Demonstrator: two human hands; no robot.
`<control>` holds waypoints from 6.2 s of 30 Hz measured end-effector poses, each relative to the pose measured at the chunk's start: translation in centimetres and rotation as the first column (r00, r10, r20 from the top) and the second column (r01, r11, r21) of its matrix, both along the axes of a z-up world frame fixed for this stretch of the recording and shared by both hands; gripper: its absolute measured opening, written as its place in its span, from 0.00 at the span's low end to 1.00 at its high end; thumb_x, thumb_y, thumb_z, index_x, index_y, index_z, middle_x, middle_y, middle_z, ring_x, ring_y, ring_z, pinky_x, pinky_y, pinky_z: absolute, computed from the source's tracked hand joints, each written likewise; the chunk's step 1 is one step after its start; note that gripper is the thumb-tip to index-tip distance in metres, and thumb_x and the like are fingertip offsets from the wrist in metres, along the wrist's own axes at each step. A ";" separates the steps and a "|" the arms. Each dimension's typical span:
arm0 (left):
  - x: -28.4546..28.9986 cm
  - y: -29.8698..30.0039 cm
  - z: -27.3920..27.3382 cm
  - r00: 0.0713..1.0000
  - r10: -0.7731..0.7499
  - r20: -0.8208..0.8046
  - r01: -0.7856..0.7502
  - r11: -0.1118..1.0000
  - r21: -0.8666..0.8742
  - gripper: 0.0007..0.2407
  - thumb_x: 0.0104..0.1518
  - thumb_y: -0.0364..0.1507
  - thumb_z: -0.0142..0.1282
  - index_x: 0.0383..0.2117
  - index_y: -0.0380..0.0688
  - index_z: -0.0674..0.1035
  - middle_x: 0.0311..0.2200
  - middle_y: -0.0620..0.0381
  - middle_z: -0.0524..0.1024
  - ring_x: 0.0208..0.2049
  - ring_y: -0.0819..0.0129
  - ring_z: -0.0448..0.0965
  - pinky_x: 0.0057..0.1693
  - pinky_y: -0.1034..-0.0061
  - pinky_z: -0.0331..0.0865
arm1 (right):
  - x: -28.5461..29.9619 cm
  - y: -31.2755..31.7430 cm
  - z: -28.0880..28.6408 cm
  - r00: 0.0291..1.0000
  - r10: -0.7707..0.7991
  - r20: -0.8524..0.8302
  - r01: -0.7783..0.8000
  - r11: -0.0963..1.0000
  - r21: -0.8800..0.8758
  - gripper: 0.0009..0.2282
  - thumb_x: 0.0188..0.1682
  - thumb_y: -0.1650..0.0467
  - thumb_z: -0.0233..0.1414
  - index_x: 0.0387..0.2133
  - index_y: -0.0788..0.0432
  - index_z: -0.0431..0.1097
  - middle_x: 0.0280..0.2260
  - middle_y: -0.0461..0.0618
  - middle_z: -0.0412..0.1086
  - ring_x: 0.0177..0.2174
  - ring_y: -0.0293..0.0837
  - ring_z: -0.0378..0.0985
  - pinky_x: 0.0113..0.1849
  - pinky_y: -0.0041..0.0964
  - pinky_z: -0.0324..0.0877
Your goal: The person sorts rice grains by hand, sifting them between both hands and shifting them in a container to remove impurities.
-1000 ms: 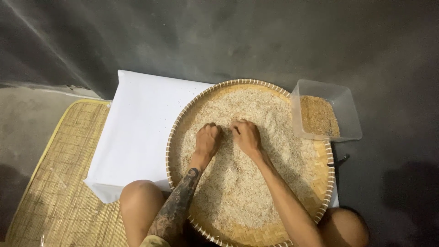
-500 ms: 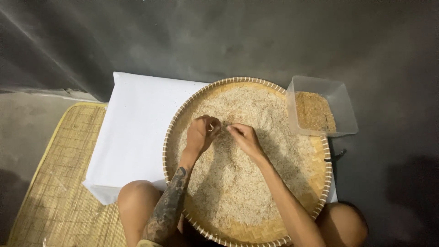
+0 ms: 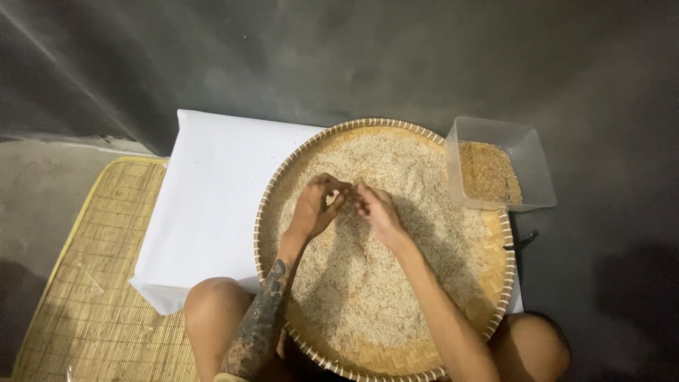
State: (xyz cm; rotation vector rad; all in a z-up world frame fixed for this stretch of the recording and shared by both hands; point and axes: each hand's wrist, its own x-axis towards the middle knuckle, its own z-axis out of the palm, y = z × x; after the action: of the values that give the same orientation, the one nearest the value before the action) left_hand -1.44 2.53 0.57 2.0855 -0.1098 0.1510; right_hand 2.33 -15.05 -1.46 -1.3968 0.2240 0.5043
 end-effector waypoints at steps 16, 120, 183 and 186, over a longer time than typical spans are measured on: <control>1.1 -1.8 -10.1 0.998 0.038 -0.044 -0.012 0.871 0.492 0.07 0.56 0.32 0.56 0.31 0.47 0.86 0.31 0.50 0.82 0.33 0.52 0.85 0.42 0.57 0.81 | -2.7 -4.0 -0.5 0.684 0.522 0.510 -0.050 0.731 -0.681 0.01 0.44 0.73 0.62 0.26 0.56 0.81 0.11 0.48 0.64 0.18 0.42 0.69 0.27 0.36 0.68; -8.4 -18.8 -6.0 0.799 -0.557 0.227 0.311 0.706 0.637 0.27 0.67 0.47 0.29 0.70 0.50 0.57 0.71 0.39 0.50 0.72 0.41 0.49 0.72 0.49 0.45 | -9.1 -18.9 12.2 0.383 0.248 0.890 0.564 0.700 -0.438 0.14 0.63 0.68 0.43 0.47 0.62 0.75 0.41 0.60 0.76 0.44 0.61 0.79 0.45 0.52 0.72; -7.7 4.8 2.7 0.960 0.239 -0.147 -0.182 0.929 0.322 0.15 0.60 0.34 0.52 0.54 0.58 0.78 0.47 0.51 0.80 0.49 0.50 0.81 0.53 0.48 0.77 | -5.1 9.4 -2.5 0.134 0.928 0.347 0.338 0.286 -0.896 0.24 0.56 0.63 0.46 0.53 0.77 0.62 0.64 0.72 0.55 0.67 0.63 0.48 0.67 0.58 0.39; -7.7 4.8 4.4 0.958 0.259 -0.126 -0.210 0.928 0.308 0.14 0.61 0.34 0.51 0.52 0.56 0.80 0.46 0.49 0.80 0.49 0.47 0.81 0.53 0.49 0.77 | -3.6 10.0 1.0 0.345 0.937 -0.057 0.130 -0.108 -0.986 0.30 0.56 0.50 0.39 0.61 0.59 0.63 0.71 0.56 0.42 0.70 0.55 0.38 0.67 0.56 0.33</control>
State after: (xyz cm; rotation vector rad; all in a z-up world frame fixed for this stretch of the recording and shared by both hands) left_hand -9.13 7.30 4.94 2.3938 0.2350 0.1113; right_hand -1.24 -5.06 -0.47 -3.0566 -1.1693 0.2366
